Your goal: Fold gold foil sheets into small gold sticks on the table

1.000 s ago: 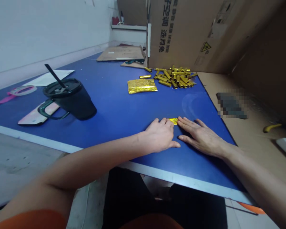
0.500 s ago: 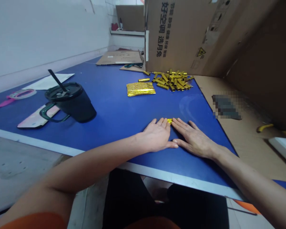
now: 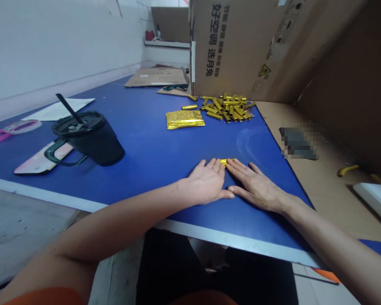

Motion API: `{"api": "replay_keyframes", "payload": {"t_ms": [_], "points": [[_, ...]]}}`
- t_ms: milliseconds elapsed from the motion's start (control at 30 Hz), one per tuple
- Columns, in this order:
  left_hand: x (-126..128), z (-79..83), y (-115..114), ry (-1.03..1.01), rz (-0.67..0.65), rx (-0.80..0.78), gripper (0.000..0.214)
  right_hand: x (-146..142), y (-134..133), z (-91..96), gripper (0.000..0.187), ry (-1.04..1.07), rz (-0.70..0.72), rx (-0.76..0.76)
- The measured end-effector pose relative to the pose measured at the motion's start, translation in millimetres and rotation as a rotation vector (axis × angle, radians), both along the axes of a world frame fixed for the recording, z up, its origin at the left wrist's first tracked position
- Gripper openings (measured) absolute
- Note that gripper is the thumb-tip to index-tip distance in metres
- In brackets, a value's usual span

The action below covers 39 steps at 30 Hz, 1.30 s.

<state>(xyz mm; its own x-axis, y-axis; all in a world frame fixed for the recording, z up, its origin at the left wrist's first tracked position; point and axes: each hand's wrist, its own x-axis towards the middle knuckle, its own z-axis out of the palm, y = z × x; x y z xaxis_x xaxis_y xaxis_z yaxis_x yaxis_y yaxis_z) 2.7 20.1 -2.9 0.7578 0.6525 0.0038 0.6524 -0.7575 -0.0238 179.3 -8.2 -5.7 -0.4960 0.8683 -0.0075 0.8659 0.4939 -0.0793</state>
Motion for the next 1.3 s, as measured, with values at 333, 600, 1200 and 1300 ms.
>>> {"api": "replay_keyframes", "payload": {"t_ms": [333,600,1200,1300], "points": [[-0.1,2.2,0.2,0.006,0.007,-0.023,0.079,1.8,0.1,-3.4,0.062,-0.007,0.005,0.005],[-1.8,3.6,0.0,-0.003,0.000,-0.018,0.078,-0.1,-0.2,-2.2,0.061,-0.006,0.003,0.012],[-1.7,4.0,0.2,0.001,-0.004,-0.021,0.078,-1.3,-1.3,-2.0,0.060,-0.011,-0.018,0.044],[-1.9,5.1,-0.3,0.010,-0.001,-0.024,0.077,-1.3,-0.9,-1.9,0.059,-0.016,-0.048,0.074]]}}
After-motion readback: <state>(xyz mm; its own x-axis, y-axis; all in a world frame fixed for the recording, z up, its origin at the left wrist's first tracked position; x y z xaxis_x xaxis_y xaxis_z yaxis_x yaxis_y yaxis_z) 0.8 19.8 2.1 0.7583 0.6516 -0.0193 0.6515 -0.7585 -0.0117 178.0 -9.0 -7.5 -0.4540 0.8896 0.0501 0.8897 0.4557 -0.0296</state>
